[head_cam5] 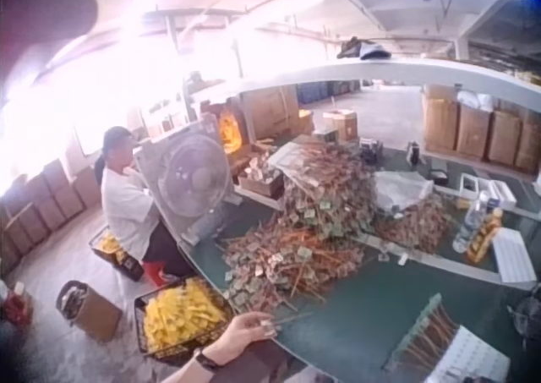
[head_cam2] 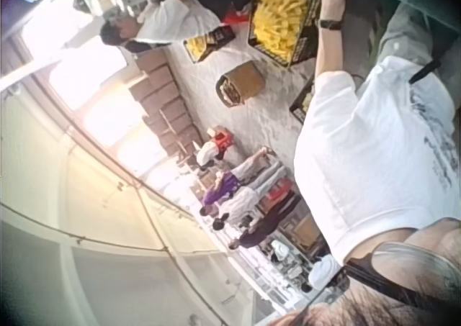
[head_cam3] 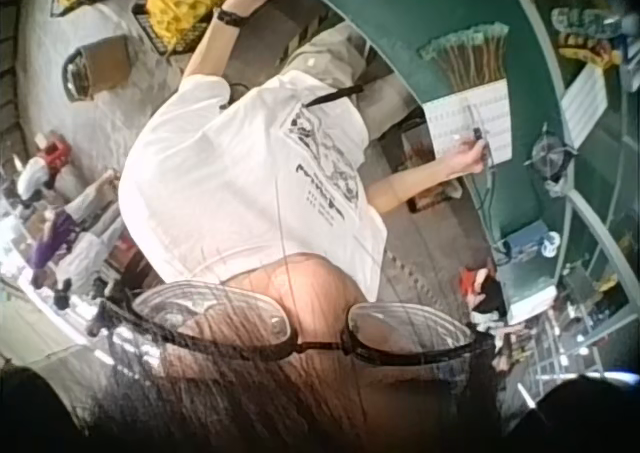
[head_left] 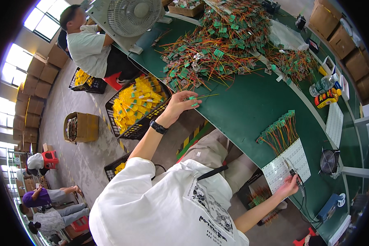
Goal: The person repeatedly takes small circuit boards with wires from a pile and solders their wire ends onto a large circuit board using a soldering iron.
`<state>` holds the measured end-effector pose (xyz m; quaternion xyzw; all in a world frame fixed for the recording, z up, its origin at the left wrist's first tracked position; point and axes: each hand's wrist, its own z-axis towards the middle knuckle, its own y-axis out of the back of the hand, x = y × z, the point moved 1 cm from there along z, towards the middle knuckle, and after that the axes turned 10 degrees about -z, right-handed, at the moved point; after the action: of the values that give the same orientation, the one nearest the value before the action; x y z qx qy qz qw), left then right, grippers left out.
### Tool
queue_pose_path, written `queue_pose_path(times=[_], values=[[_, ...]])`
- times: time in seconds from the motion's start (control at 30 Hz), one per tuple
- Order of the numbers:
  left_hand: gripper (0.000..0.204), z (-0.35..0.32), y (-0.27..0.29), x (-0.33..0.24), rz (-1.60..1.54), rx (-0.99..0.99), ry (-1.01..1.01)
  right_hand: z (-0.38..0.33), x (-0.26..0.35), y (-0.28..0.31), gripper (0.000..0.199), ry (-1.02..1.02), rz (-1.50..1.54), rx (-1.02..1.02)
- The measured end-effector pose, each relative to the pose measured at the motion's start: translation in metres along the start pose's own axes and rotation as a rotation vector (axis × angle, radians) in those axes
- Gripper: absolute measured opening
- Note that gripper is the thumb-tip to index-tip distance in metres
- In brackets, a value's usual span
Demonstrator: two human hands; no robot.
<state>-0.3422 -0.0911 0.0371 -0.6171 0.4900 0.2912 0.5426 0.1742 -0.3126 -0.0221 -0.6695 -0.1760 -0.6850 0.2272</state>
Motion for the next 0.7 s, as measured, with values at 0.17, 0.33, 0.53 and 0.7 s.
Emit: queue_pose_path(times=[0.17, 0.33, 0.53, 0.7], values=[[0.026, 0.003, -0.009, 0.010, 0.026, 0.009, 0.002, 0.003, -0.001, 0.003, 0.020, -0.011, -0.006, -0.038], [0.033, 0.044, -0.093, 0.015, 0.069, 0.118, 0.059, 0.001, 0.004, 0.006, 0.017, 0.002, 0.116, -0.086], [0.055, 0.157, -0.241, -0.012, -0.167, 0.175, -0.097, -0.002, 0.002, 0.004, 0.016, -0.024, 0.209, -0.102], [0.056, 0.177, -0.253, 0.005, 0.075, 0.309, -0.132, -0.006, 0.011, -0.005, 0.016, -0.007, 0.205, -0.130]])
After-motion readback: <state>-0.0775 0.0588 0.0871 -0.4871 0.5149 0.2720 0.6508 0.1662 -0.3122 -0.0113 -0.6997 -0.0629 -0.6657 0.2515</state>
